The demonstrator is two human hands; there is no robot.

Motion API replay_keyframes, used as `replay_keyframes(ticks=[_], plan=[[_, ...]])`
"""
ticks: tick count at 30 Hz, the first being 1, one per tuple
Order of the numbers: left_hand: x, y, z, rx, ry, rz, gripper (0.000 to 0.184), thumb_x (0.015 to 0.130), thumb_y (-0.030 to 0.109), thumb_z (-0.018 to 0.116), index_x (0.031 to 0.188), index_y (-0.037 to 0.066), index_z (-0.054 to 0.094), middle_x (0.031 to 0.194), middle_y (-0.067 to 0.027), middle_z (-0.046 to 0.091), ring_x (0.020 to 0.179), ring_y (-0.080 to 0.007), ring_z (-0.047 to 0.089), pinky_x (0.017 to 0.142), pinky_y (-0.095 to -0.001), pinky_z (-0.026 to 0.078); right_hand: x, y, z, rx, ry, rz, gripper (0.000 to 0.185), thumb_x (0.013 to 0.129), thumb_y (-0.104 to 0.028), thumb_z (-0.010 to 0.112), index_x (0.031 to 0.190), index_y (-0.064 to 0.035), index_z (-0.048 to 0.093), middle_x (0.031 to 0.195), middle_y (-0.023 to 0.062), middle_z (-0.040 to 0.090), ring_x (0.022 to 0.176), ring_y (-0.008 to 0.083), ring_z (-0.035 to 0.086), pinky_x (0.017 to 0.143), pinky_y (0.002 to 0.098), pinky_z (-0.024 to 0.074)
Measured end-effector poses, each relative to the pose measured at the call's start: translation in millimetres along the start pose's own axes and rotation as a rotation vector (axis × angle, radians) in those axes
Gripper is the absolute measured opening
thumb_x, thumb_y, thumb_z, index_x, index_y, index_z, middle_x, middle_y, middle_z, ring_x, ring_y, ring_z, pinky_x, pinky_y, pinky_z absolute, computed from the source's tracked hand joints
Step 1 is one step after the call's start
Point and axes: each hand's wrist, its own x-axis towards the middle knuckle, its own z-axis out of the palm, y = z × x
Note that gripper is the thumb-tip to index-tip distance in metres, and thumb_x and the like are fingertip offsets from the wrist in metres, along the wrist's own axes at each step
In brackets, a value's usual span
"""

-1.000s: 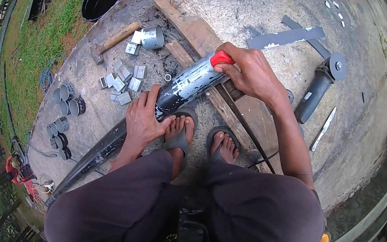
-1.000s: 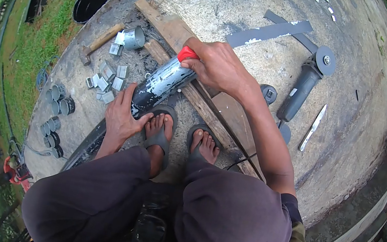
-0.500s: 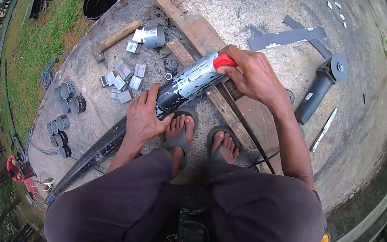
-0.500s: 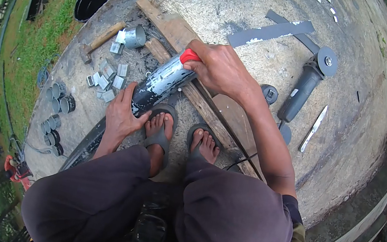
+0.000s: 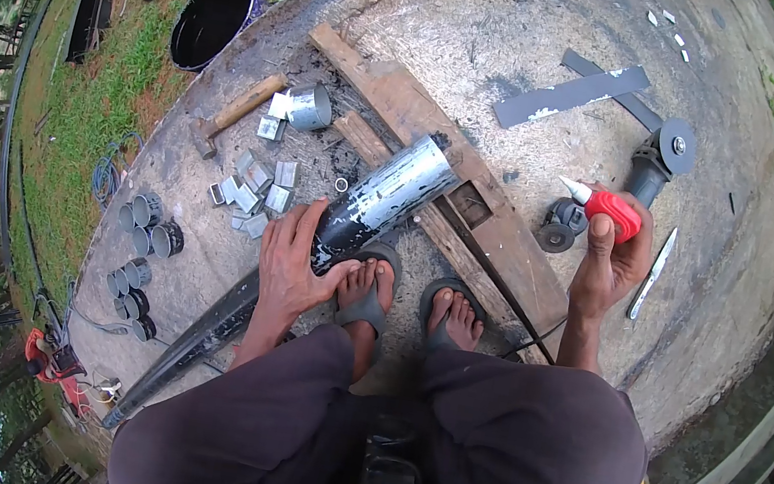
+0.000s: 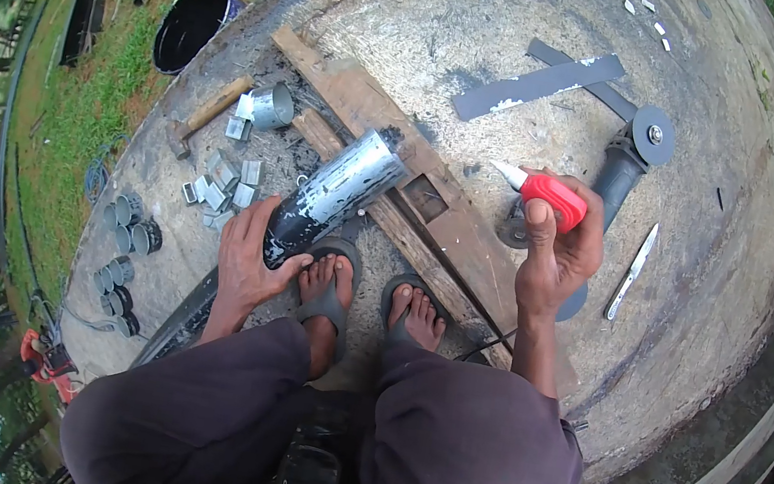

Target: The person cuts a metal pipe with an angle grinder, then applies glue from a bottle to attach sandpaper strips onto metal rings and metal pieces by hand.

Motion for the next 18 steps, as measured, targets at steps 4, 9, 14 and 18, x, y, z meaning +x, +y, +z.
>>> replay_keyframes(ticks=[4,9,14,18], plan=[[0,-4,-1,-0.042,0.027,0.026,0.088,0.075,0.043,0.087,0.146,0.003,0.054,0.133,-0.0208,0.058,0.121,-0.0387,0.056,0.106,-0.0505,0.040,-36,20,-9,0.048,0.076,0.374,0.033,0.102,-0.029,0.072,0.116,0.0002,0.063,0.097,0.0055,0.067,0.090,0.0140,0.066,0.085,0.0290,0.0550],[7,1,1,-0.071,0.038,0.062,0.086,0.077,0.042,0.086,0.146,0.003,0.054,0.134,-0.0204,0.057,0.121,-0.0389,0.055,0.106,-0.0513,0.039,-77,29,4,-0.171,0.011,0.392,0.031,0.102,-0.028,0.072,0.116,-0.0020,0.064,0.098,0.0045,0.067,0.091,0.0146,0.062,0.085,0.0303,0.0491],[8,4,3,-0.089,0.067,0.103,0.084,0.079,0.042,0.085,0.146,0.003,0.053,0.138,-0.0205,0.055,0.124,-0.0392,0.054,0.107,-0.0521,0.038,-88,26,16,-0.155,0.021,0.379,0.030,0.100,-0.026,0.075,0.116,-0.0026,0.066,0.097,0.0035,0.066,0.091,0.0131,0.061,0.085,0.0287,0.0488],[8,5,2,-0.109,0.071,0.099,0.082,0.082,0.042,0.084,0.148,0.004,0.052,0.143,-0.0205,0.054,0.129,-0.0399,0.052,0.110,-0.0518,0.037,-85,30,13,0.032,0.057,0.545,0.030,0.099,-0.024,0.077,0.116,-0.0015,0.066,0.093,0.0000,0.066,0.083,0.0125,0.062,0.078,0.0285,0.0513]])
